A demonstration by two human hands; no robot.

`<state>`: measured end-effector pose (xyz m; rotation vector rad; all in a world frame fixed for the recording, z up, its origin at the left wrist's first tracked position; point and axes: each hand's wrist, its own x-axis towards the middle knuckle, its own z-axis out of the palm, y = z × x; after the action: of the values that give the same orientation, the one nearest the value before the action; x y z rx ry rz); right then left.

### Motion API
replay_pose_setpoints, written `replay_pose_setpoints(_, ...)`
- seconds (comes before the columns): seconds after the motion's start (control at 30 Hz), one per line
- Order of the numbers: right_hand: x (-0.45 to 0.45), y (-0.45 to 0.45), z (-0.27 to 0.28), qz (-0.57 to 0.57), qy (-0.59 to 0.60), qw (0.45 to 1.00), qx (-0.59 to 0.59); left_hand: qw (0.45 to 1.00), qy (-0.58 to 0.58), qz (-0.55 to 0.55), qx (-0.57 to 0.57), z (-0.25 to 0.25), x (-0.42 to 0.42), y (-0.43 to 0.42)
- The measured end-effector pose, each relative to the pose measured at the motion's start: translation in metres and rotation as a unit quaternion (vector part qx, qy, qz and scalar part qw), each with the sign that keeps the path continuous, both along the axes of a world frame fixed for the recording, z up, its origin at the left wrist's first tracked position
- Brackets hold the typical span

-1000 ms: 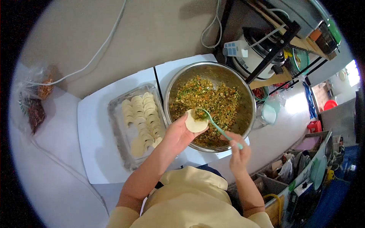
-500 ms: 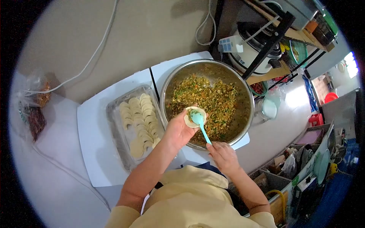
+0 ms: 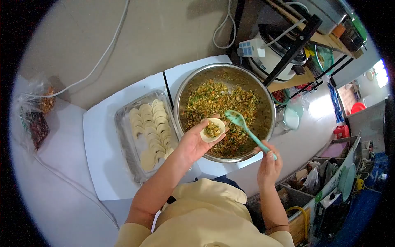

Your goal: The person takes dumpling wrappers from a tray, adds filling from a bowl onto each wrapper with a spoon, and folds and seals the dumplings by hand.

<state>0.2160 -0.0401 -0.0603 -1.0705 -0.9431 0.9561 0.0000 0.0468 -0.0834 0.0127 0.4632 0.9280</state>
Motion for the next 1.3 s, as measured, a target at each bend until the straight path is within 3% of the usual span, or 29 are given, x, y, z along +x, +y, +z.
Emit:
replay_pose_setpoints(0.03, 0.002, 0.003, 0.001, 0.000, 0.000, 1.000, 0.000, 1.000, 0.000, 0.000, 0.000, -0.001, 0.000, -0.001)
replay_pose_setpoints(0.13, 0.013, 0.009, -0.004, 0.058, -0.261, 0.960, -0.089, 1.000, 0.021, -0.009, 0.005, -0.003, -0.001, -0.003)
replay_pose_setpoints(0.17, 0.012, 0.009, -0.006, 0.057, -0.260, 0.960, -0.090, 0.999, 0.031, -0.011, 0.010, -0.001, -0.002, -0.005)
replay_pose_setpoints(0.2, 0.010, 0.010, -0.007, 0.094, -0.431, 0.897, -0.023, 0.999, 0.040, -0.013, 0.015, 0.001, -0.002, -0.006)
replay_pose_setpoints(0.23, 0.007, 0.010, -0.007, 0.127, -0.586, 0.799, 0.044, 0.999, 0.040, -0.014, 0.015, 0.003, -0.002, -0.007)
replay_pose_setpoints(0.3, -0.003, 0.009, -0.004, 0.141, -0.592, 0.793, 0.037, 0.996, 0.079, -0.023, 0.046, 0.006, -0.003, -0.009)
replay_pose_setpoints(0.37, -0.009, 0.008, 0.006, 0.174, -0.645, 0.744, 0.034, 0.994, 0.096, -0.030, 0.047, 0.011, -0.001, -0.012)
replay_pose_setpoints(0.5, -0.012, 0.011, 0.017, 0.181, -0.639, 0.745, 0.059, 0.994, 0.089, -0.048, 0.043, 0.025, 0.001, -0.018)
replay_pose_setpoints(0.57, -0.011, 0.013, 0.012, 0.148, -0.530, 0.831, 0.077, 0.994, 0.075, -0.058, 0.049, 0.028, 0.001, -0.019)
replay_pose_setpoints(0.6, -0.013, 0.013, 0.013, 0.148, -0.530, 0.831, 0.077, 0.994, 0.062, -0.068, 0.054, 0.029, 0.002, -0.019)
replay_pose_setpoints(0.67, -0.020, 0.015, 0.019, 0.084, -0.402, 0.908, 0.077, 0.994, 0.066, -0.065, 0.056, 0.033, 0.003, -0.021)
replay_pose_setpoints(0.77, -0.021, 0.023, 0.024, 0.105, -0.450, 0.873, 0.155, 0.994, 0.068, -0.063, 0.063, 0.032, 0.002, -0.021)
replay_pose_setpoints(0.87, -0.027, 0.029, 0.023, 0.047, -0.513, 0.852, 0.095, 0.994, 0.061, -0.062, 0.064, 0.031, 0.000, -0.021)
replay_pose_setpoints(1.0, -0.026, 0.029, 0.015, 0.045, -0.389, 0.916, 0.087, 0.994, 0.048, -0.071, 0.062, 0.032, -0.001, -0.022)
replay_pose_setpoints(1.13, -0.039, 0.030, 0.025, 0.096, -0.442, 0.870, 0.195, 0.996, 0.024, -0.079, 0.044, 0.033, 0.002, -0.026)
replay_pose_setpoints(1.3, -0.042, 0.030, 0.019, 0.074, -0.445, 0.868, 0.207, 0.992, -0.001, -0.092, 0.085, 0.036, 0.001, -0.027)
